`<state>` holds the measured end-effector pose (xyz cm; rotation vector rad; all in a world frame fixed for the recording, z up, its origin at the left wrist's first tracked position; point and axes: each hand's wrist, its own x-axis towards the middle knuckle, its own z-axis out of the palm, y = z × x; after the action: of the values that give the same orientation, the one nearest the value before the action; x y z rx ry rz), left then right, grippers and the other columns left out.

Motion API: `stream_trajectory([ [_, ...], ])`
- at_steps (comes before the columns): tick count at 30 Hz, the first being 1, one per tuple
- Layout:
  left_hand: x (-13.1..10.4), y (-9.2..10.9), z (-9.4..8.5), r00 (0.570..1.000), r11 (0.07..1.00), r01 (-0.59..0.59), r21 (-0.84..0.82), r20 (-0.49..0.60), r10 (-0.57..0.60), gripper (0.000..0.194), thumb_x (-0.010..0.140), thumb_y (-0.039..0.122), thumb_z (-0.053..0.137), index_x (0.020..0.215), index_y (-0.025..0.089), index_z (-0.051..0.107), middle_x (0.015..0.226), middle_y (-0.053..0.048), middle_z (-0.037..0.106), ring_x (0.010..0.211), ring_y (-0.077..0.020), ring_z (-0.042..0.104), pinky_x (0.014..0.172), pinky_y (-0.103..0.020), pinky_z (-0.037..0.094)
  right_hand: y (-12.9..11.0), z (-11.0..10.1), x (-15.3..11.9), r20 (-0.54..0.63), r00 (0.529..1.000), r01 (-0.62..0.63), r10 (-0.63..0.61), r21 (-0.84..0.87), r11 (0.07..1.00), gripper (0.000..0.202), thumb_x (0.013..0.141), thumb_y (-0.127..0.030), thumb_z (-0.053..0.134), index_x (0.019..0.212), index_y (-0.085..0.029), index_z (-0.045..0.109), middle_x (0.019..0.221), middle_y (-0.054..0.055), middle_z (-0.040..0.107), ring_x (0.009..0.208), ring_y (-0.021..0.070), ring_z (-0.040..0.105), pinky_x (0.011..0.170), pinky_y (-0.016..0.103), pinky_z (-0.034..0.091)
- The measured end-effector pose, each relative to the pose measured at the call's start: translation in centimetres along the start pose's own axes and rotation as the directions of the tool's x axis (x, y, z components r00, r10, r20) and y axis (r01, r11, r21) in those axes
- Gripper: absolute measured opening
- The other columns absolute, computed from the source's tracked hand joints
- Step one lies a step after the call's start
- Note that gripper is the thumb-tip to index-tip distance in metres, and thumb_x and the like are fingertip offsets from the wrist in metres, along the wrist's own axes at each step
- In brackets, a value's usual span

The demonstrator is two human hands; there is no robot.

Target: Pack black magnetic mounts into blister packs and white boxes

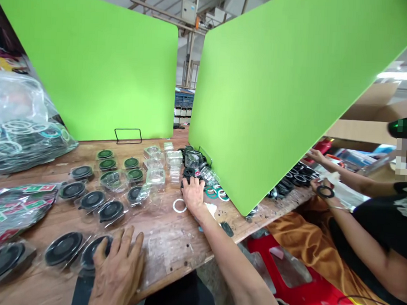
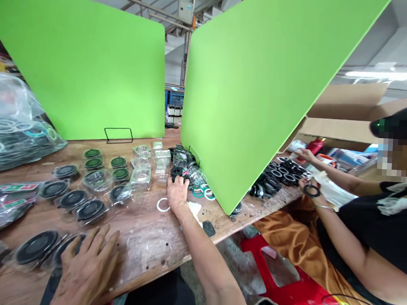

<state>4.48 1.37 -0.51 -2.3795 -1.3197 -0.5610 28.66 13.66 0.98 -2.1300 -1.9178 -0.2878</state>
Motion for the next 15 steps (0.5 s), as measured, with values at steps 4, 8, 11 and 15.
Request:
stream_trajectory([
  [4,0.6,1.7,-0.1,0.999,0.965,0.047,-0.257,0.028,-0.041,0.03,0.084,0.022,0.048,0.109,0.018,0.063,0.117,-0.015,0.061,0.108,-0.032,0.053,0.09,-0.051,0.037,0.4,-0.6,0.1,0.008,1.0,-0.012,0.012,0.061,0.998,0.037,0.083,-0.027,0.058,0.117,-0.014,0.056,0.113,0.018,0.055,0.104,0.0289,0.045,0.088,0.045,0.034],
  [8,1.9,3.0,-0.5,0.938,0.652,0.343,-0.676,0.206,-0.279,0.048,0.082,0.035,0.052,0.126,0.017,0.05,0.116,-0.014,0.06,0.098,-0.0265,0.059,0.08,-0.042,0.048,-1.1,-3.5,-3.7,0.016,1.0,0.01,-0.012,0.154,0.988,0.041,0.083,-0.034,0.059,0.12,-0.016,0.055,0.111,0.014,0.058,0.101,0.0263,0.05,0.088,0.04,0.039],
  [11,2.8,3.2,-0.9,0.783,0.22,0.594,-0.774,0.494,-0.377,0.067,0.067,0.041,0.069,0.125,0.015,0.048,0.105,-0.011,0.064,0.086,-0.0235,0.062,0.068,-0.033,0.051,-2.4,-5.6,-8.5,0.058,0.962,0.208,-0.266,0.475,0.855,0.041,0.086,-0.041,0.057,0.123,-0.024,0.053,0.103,0.003,0.064,0.092,0.0173,0.057,0.081,0.027,0.045],
  [15,2.9,2.8,-1.2,0.544,-0.367,0.736,-0.569,0.82,-0.181,0.029,0.06,0.035,0.077,0.076,0.014,0.066,0.067,-0.002,0.065,0.063,-0.0163,0.06,0.058,-0.025,0.047,-0.1,-4.8,-11.6,-0.025,0.968,0.211,-0.251,0.629,0.748,0.031,0.092,-0.034,0.047,0.118,-0.022,0.057,0.115,0.007,0.063,0.103,0.021,0.056,0.088,0.035,0.045],
])
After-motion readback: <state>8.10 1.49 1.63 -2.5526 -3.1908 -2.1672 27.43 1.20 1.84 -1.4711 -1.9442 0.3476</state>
